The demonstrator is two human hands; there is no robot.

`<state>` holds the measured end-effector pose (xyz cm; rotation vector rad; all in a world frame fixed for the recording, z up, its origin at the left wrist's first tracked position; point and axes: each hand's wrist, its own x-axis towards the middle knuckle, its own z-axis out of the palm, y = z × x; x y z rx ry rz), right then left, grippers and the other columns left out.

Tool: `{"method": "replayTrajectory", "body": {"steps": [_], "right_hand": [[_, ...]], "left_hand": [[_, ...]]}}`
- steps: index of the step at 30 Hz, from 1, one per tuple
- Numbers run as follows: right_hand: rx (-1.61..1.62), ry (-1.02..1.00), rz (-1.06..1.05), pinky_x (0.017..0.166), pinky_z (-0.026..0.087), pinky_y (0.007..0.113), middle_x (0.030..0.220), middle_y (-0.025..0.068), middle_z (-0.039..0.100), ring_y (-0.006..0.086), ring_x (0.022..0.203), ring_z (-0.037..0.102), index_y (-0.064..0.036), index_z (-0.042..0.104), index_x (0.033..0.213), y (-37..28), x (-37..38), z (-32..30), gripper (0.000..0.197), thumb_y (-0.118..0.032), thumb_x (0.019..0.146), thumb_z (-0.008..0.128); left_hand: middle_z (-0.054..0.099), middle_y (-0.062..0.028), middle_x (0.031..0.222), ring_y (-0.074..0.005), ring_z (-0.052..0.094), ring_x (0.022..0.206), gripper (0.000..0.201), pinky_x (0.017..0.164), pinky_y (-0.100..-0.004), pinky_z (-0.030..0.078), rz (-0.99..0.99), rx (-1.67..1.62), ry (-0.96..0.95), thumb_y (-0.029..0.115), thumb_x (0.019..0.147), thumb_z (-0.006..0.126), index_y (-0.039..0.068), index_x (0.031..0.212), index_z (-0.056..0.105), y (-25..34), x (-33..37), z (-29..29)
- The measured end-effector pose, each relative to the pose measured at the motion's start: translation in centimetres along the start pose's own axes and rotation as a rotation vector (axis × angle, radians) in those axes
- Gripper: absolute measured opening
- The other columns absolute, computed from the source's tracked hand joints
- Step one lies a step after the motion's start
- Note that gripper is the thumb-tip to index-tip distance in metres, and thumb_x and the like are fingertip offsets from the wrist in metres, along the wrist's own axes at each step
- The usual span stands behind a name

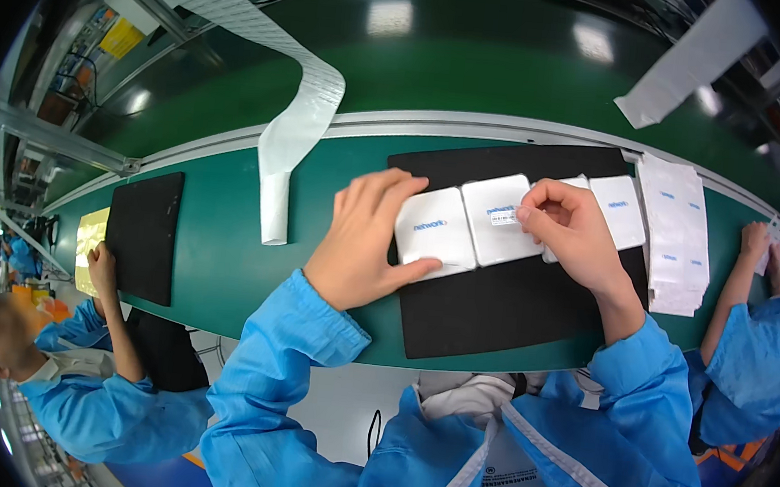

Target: The person peels labels from a long roll and applies them by hand to the backs of white electronic device enclosures on an assembly line.

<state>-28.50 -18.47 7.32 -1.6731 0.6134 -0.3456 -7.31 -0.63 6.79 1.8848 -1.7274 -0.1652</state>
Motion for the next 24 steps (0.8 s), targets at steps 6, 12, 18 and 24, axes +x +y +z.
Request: {"method": "replayTrajectory", "body": {"steps": [6,12,18,24], "right_hand": [[0.095,-0.111,0.113,0.057,0.037,0.020,0.071,-0.0028,0.058,0.0009,0.063,0.048,-0.0012,0.063,0.083,-0.6,0.3,0.9,0.013,-0.011,0.091,0.064],[-0.020,-0.118,0.036,0.057,0.036,0.021,0.071,-0.0005,0.060,0.0048,0.060,0.047,-0.0009,0.063,0.077,-1.3,0.5,2.8,0.015,-0.010,0.086,0.070],[-0.172,-0.059,0.137,0.049,0.029,0.026,0.055,-0.0008,0.047,0.0073,0.054,0.037,0.0006,0.063,0.073,-2.7,1.2,5.9,0.017,-0.011,0.083,0.072],[-0.338,-0.063,0.158,0.044,0.025,0.029,0.050,-0.0001,0.037,0.0082,0.047,0.031,0.0028,0.063,0.070,-2.3,2.0,7.8,0.020,-0.010,0.080,0.075]], "left_hand": [[0.047,-0.0197,0.132,-0.0381,0.046,0.122,0.087,0.105,-0.0419,0.038,0.056,-0.135,-0.134,0.019,0.059,0.087,0.001,0.133,0.046,-2.2,1.0,-3.2],[0.047,-0.0183,0.131,-0.0375,0.045,0.118,0.096,0.102,-0.0433,0.039,0.086,-0.138,-0.197,0.021,0.052,0.089,0.002,0.134,0.043,-1.6,0.8,0.8],[0.048,-0.0189,0.131,-0.0399,0.046,0.117,0.093,0.099,-0.0458,0.043,0.068,-0.216,-0.060,0.015,0.049,0.090,0.003,0.129,0.044,-2.8,-0.6,1.9],[0.047,-0.0200,0.134,-0.0417,0.047,0.116,0.093,0.097,-0.0474,0.044,0.069,-0.252,-0.029,0.013,0.047,0.091,0.004,0.127,0.044,-3.3,-1.3,2.3]]}}
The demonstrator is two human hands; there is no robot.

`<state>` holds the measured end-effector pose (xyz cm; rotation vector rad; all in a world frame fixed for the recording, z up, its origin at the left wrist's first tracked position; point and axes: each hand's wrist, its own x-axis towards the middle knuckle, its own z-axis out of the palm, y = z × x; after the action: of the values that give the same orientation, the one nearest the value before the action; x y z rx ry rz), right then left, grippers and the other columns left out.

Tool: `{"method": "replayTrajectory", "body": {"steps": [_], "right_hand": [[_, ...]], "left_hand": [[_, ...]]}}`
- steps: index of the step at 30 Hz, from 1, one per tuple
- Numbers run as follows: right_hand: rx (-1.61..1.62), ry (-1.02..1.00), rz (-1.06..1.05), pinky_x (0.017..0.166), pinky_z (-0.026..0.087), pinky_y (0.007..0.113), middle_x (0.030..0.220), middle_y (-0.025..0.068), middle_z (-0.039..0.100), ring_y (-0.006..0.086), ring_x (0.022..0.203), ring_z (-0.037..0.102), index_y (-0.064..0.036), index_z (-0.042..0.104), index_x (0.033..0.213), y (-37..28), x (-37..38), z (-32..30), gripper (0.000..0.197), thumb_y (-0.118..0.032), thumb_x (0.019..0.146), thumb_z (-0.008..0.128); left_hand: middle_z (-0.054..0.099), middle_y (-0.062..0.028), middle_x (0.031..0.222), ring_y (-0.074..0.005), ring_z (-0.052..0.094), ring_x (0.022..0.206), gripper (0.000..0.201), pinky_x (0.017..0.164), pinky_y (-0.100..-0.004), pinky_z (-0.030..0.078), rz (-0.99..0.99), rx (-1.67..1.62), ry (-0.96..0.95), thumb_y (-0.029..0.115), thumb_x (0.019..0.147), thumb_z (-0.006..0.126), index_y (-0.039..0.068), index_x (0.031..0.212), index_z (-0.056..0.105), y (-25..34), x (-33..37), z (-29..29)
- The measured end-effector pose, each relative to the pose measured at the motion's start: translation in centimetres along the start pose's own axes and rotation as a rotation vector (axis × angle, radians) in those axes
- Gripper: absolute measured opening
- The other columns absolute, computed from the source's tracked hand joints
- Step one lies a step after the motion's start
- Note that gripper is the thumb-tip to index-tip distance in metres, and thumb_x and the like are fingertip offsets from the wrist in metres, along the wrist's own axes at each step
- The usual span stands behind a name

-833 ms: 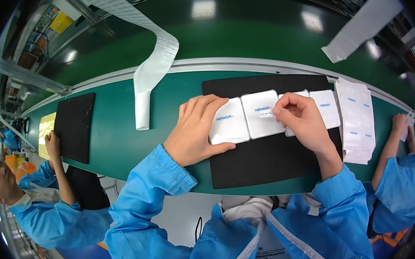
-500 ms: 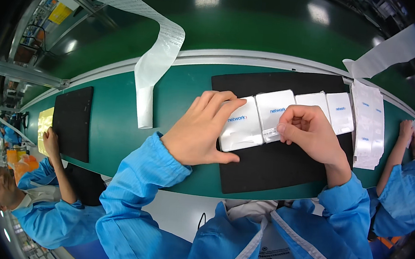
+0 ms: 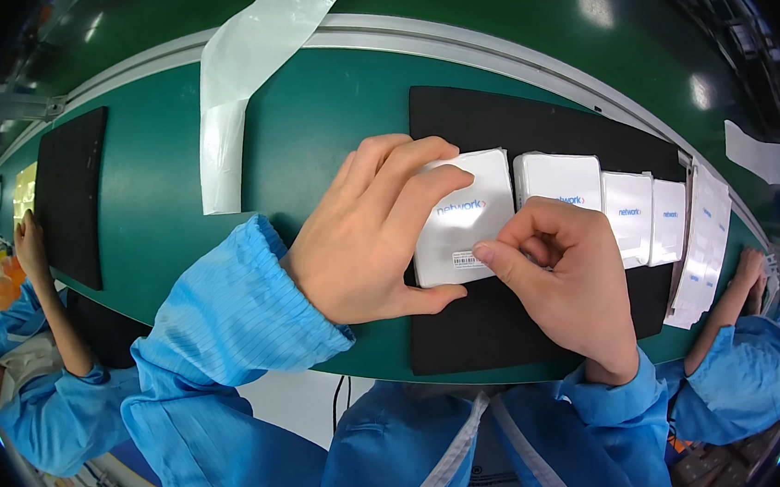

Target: The person peels labels from a long roll and applies them by hand to the backs of white electronic device enclosures on an assembly line.

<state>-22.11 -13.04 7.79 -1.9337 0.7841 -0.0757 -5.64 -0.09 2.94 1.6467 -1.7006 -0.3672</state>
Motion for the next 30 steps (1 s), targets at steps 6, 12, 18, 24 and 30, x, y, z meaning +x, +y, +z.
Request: {"method": "replayTrajectory", "body": {"steps": [6,12,18,24,30], "right_hand": [[-0.049,0.005,0.075,0.043,0.027,0.029,0.048,0.0007,0.037,0.0090,0.046,0.033,0.0030,0.064,0.069,-0.43,0.41,0.41,0.019,-0.010,0.078,0.075],[-0.065,0.020,0.063,0.043,0.027,0.030,0.048,0.0015,0.037,0.0095,0.045,0.034,0.0030,0.064,0.068,-0.27,0.48,0.60,0.019,-0.010,0.077,0.075],[-0.104,0.012,0.063,0.043,0.027,0.030,0.047,0.0019,0.037,0.0103,0.044,0.034,0.0025,0.064,0.068,-0.59,0.54,0.58,0.019,-0.009,0.076,0.076],[-0.117,0.016,0.040,0.042,0.028,0.031,0.047,0.0026,0.037,0.0116,0.043,0.035,0.0020,0.064,0.067,-0.51,0.58,0.69,0.018,-0.009,0.076,0.076],[-0.138,0.011,0.032,0.042,0.028,0.031,0.047,0.0029,0.037,0.0122,0.043,0.035,0.0022,0.065,0.068,-0.51,0.57,0.67,0.019,-0.010,0.076,0.076]], "left_hand": [[0.047,-0.0191,0.134,-0.0416,0.046,0.116,0.092,0.096,-0.0480,0.044,-0.014,-0.032,0.010,0.013,0.046,0.091,0.005,0.126,0.045,-0.17,-0.23,0.43],[0.047,-0.0181,0.135,-0.0415,0.046,0.116,0.093,0.096,-0.0476,0.045,-0.018,-0.037,0.018,0.013,0.046,0.091,0.006,0.126,0.046,-0.18,-0.24,0.51],[0.047,-0.0181,0.134,-0.0415,0.046,0.116,0.092,0.096,-0.0478,0.045,-0.021,-0.038,0.022,0.013,0.046,0.091,0.006,0.126,0.046,-0.17,-0.18,0.59],[0.047,-0.0181,0.134,-0.0417,0.047,0.116,0.092,0.096,-0.0483,0.044,-0.021,-0.032,0.024,0.013,0.045,0.091,0.006,0.126,0.046,-0.20,-0.24,0.61],[0.047,-0.0180,0.134,-0.0418,0.046,0.116,0.093,0.096,-0.0487,0.044,-0.016,-0.033,0.028,0.012,0.045,0.091,0.007,0.126,0.046,-0.23,-0.24,0.64]]}}
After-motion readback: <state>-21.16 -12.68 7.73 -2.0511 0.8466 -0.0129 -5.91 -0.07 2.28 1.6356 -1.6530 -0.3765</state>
